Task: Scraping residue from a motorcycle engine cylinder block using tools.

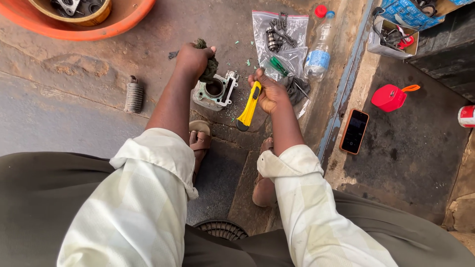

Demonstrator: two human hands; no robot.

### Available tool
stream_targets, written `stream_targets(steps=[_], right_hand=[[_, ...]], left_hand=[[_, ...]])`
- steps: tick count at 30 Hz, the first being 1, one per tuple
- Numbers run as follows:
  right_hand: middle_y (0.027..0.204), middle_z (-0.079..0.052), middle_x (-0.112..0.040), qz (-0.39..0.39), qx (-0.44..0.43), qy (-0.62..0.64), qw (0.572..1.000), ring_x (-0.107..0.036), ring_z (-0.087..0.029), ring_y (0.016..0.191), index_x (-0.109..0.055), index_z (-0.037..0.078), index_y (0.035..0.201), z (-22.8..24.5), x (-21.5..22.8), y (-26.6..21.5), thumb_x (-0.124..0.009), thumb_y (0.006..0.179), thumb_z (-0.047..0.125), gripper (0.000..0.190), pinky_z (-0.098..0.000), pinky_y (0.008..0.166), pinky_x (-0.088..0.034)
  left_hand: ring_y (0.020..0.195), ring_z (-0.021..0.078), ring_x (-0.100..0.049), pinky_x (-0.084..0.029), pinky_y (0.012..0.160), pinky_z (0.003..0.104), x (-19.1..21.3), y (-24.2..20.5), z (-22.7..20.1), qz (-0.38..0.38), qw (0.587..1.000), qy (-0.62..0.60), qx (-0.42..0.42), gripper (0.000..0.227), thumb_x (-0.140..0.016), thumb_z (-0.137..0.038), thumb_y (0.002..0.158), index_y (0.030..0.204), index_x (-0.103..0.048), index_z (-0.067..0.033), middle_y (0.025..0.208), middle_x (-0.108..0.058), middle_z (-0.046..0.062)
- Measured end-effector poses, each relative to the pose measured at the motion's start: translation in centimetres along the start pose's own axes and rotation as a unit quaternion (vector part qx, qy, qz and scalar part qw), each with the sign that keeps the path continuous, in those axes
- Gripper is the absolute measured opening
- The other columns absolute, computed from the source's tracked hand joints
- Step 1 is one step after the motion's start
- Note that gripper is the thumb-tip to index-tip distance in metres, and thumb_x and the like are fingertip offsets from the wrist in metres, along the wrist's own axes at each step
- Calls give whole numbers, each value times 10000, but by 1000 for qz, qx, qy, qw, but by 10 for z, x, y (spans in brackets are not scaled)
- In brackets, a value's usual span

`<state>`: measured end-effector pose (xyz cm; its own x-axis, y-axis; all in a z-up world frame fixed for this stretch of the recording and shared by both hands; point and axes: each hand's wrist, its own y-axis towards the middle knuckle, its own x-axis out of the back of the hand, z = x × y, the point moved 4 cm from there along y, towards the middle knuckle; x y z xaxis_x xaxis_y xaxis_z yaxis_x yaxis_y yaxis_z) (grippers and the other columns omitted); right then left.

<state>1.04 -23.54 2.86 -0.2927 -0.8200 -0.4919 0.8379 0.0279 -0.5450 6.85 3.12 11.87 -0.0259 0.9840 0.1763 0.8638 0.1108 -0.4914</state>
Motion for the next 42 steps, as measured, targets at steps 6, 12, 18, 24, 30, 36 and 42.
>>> stream_targets(steps=[6, 12, 18, 24, 30, 36, 42], right_hand=[[856, -40, -662, -137, -103, -6, 985, -638, -195, 763, -680, 70, 1040, -30, 15, -11, -736, 904, 391, 353, -328, 662, -542], [905, -95, -702, -54, -34, -14, 998, -690, -197, 787, -684, -9, 1197, -23, -13, 11, -621, 919, 91, 301, -329, 713, -602], [914, -75, -699, -45, 202, -158, 965, -688, -126, 814, -637, -14, 1108, 21, -86, -16, -738, 876, -74, 259, -251, 742, -581], [847, -39, -698, -7, 255, -212, 943, -662, -90, 759, -621, 12, 991, 35, -113, -36, -794, 851, -94, 246, -230, 698, -546], [819, -57, -725, -6, 251, -240, 938, -699, -99, 713, -611, 25, 997, 53, -123, -59, -793, 819, -79, 274, -242, 658, -559], [885, -98, -747, -1, 225, -119, 967, -730, -151, 726, -710, -29, 1103, 61, -96, -51, -780, 833, -52, 279, -286, 678, -595], [1006, -106, -779, -2, 294, -99, 951, -730, -122, 884, -761, -36, 1063, 43, -83, -16, -769, 863, -61, 202, -247, 832, -598]], left_hand=[[801, 207, -741, -589, 715, 365, 8, -16, -10, -2, 998, 55, -23, 486, -760, -295, 912, 1221, -667, 70, 989, -771, 158], [831, 213, -768, -659, 753, 331, -13, -12, 0, 93, 982, -156, 45, 492, -746, -194, 900, 1291, -559, 37, 1032, -759, 174], [751, 201, -719, -595, 627, 353, -58, -27, -8, 103, 984, -145, -20, 330, -817, -28, 809, 1097, -673, 47, 937, -760, 140], [706, 197, -712, -585, 570, 359, -48, -16, -15, 14, 968, -252, 14, 258, -773, 29, 818, 1062, -695, 52, 891, -758, 129], [659, 253, -688, -552, 528, 387, -3, 32, -21, -91, 911, -401, -26, 282, -639, 42, 872, 1147, -600, -11, 876, -739, 168], [663, 275, -727, -600, 524, 361, 43, 33, -18, 101, 953, -283, 38, 403, -702, -120, 928, 1289, -584, 16, 1002, -772, 205], [683, 162, -704, -568, 560, 291, -66, -38, -20, 168, 972, -166, 0, 353, -813, -157, 862, 1140, -695, 26, 879, -768, 98]])
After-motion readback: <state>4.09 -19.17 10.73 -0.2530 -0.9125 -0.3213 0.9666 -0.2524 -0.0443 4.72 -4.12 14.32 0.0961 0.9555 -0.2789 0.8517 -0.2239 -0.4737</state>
